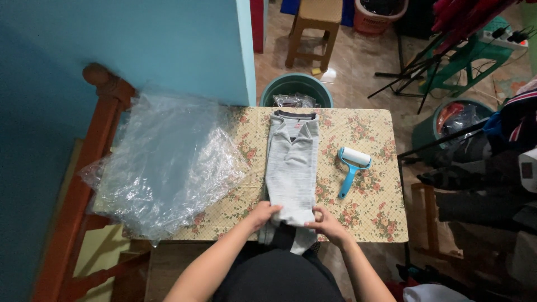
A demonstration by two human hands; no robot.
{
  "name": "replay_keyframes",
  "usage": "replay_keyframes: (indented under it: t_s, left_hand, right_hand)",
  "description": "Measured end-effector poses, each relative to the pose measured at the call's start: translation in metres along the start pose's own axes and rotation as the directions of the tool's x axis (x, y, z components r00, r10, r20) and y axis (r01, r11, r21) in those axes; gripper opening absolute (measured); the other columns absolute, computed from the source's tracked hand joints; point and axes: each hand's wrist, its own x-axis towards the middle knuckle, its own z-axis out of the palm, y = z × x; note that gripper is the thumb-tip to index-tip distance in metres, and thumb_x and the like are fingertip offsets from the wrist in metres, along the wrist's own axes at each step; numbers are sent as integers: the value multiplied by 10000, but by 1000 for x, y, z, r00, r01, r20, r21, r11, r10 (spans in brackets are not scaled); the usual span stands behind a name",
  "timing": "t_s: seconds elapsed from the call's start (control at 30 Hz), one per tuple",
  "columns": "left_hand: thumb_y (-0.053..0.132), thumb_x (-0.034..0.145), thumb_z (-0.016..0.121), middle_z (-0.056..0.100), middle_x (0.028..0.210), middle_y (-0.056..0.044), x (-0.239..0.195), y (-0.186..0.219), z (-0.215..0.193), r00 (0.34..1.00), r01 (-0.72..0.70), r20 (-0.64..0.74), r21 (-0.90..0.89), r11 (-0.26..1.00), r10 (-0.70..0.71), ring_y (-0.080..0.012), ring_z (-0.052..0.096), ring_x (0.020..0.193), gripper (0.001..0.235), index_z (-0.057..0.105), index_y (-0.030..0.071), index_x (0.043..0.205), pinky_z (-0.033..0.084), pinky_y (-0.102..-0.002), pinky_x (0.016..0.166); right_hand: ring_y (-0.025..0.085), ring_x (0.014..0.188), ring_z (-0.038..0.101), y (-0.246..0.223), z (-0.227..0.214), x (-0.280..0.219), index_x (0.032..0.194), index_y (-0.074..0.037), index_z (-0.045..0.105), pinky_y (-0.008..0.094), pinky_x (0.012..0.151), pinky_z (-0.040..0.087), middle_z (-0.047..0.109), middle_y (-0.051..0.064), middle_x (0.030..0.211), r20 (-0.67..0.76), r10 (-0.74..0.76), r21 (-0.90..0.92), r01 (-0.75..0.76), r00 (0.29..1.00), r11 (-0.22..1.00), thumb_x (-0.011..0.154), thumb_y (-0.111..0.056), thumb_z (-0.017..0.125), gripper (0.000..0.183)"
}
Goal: The person uses a lint roller to remove lint from a gray sweatshirt laid on a table. They roll the tool over the body and sleeves, then fold the sweatshirt and continue rolling the folded garment before placing it on the table.
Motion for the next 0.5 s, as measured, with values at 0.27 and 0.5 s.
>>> replay_keyframes:
  t_s: [0.27, 0.5]
  left_hand:
    - [398, 867, 773, 758, 1105, -149, -9, -2, 7, 988, 11, 143, 276, 961, -53, -265, 699, 1089, 460, 757, 35, 1150, 543, -416, 906]
    - [383, 870, 788, 761, 1062, -110, 4, -15, 3, 990, 22, 132, 183, 983, -47, -241, 711, 1021, 480, 747, 22, 1183, 582, -396, 826]
  right_hand:
    - [138, 788, 729, 44, -23, 28, 1117, 5, 775, 274, 686, 579, 796, 82, 891, 124, -56, -162, 75, 991, 984, 906, -116, 765, 243]
    - [182, 1002, 730, -9, -10, -12, 1264, -35, 730, 395, 911, 584, 801, 88, 1080, 152, -50, -212, 82, 987, 974, 962, -281, 716, 390]
